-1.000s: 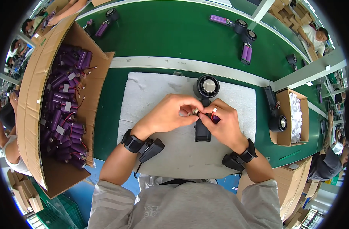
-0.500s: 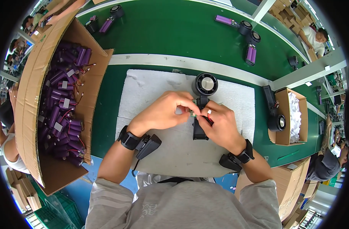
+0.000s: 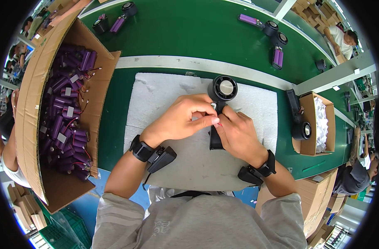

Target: The person picks up a battery pack from a box, connects its wire to a circuit board inside a handheld fan housing, and presses the battery pack into the handle. They then set the assembled fan aside and repeat the process with another unit.

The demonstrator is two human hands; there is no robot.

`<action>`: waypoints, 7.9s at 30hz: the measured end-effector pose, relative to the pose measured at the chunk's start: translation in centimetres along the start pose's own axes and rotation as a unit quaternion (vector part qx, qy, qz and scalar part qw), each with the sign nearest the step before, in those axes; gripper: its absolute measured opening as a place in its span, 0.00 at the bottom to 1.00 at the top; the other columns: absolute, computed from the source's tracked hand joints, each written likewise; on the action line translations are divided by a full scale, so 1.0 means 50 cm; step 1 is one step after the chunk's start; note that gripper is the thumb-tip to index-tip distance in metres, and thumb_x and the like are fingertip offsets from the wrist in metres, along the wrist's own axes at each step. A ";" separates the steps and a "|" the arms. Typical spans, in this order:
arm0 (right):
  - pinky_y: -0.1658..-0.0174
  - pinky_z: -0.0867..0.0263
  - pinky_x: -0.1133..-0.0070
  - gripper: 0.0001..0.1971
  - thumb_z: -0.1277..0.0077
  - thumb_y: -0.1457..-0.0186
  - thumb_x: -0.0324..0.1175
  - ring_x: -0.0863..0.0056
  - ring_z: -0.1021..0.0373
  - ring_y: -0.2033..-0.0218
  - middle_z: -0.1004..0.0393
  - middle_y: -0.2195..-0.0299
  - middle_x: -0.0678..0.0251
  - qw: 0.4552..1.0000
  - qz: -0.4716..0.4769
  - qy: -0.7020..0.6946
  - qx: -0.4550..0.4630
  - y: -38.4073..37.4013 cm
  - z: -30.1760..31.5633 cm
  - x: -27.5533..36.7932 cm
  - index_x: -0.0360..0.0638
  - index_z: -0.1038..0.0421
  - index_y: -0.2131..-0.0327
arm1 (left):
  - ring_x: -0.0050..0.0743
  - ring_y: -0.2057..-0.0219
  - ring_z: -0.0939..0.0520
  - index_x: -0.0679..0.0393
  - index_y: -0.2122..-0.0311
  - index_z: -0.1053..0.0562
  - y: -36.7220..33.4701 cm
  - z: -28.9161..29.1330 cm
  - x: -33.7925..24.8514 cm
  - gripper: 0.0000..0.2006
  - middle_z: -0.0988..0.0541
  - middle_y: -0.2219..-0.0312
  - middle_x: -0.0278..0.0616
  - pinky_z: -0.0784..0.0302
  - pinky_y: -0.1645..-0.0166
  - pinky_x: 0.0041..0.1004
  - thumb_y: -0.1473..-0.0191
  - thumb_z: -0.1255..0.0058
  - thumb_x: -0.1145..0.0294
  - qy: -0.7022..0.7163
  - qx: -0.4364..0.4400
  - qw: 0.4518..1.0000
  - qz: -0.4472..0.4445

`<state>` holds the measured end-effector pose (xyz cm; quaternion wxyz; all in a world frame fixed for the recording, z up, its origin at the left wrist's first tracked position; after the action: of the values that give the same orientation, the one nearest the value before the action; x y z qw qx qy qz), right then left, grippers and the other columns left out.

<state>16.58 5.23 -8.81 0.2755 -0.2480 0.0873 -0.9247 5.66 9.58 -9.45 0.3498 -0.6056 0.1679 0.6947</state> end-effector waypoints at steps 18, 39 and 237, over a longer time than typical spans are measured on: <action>0.72 0.37 0.81 0.04 0.40 0.52 0.23 0.75 0.32 0.74 0.28 0.72 0.64 0.966 -0.098 -0.233 -0.054 0.011 0.012 -0.057 0.36 0.22 0.70 | 0.21 0.58 0.23 0.62 0.53 0.27 0.002 -0.005 0.075 0.16 0.23 0.61 0.37 0.25 0.52 0.24 0.48 0.48 0.86 0.192 0.021 0.974 0.120; 0.74 0.42 0.82 0.02 0.45 0.51 0.20 0.79 0.36 0.78 0.29 0.75 0.65 0.947 -0.138 -0.285 -0.048 0.012 0.008 -0.059 0.31 0.27 0.72 | 0.25 0.66 0.18 0.64 0.59 0.23 0.000 0.006 0.032 0.15 0.19 0.67 0.42 0.21 0.57 0.25 0.55 0.43 0.86 0.125 -0.023 0.991 0.035; 0.60 0.32 0.79 0.24 0.41 0.51 0.27 0.73 0.28 0.70 0.25 0.64 0.62 0.960 -0.116 -0.170 0.190 0.011 0.033 -0.060 0.39 0.33 0.49 | 0.27 0.76 0.21 0.58 0.64 0.20 0.009 0.012 0.056 0.13 0.22 0.72 0.40 0.25 0.69 0.26 0.59 0.45 0.79 -0.006 -0.177 0.981 0.074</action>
<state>19.85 6.40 -8.81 0.2192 -0.3532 -0.1678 -0.8939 4.88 10.45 -12.08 0.1860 -0.6396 0.0849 0.7410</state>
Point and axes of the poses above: each hand's wrist, its own y-axis away from the middle knuckle, its own z-axis out of the back of the hand, x = y × z, the point moved 8 cm from there along -y, towards the middle knuckle
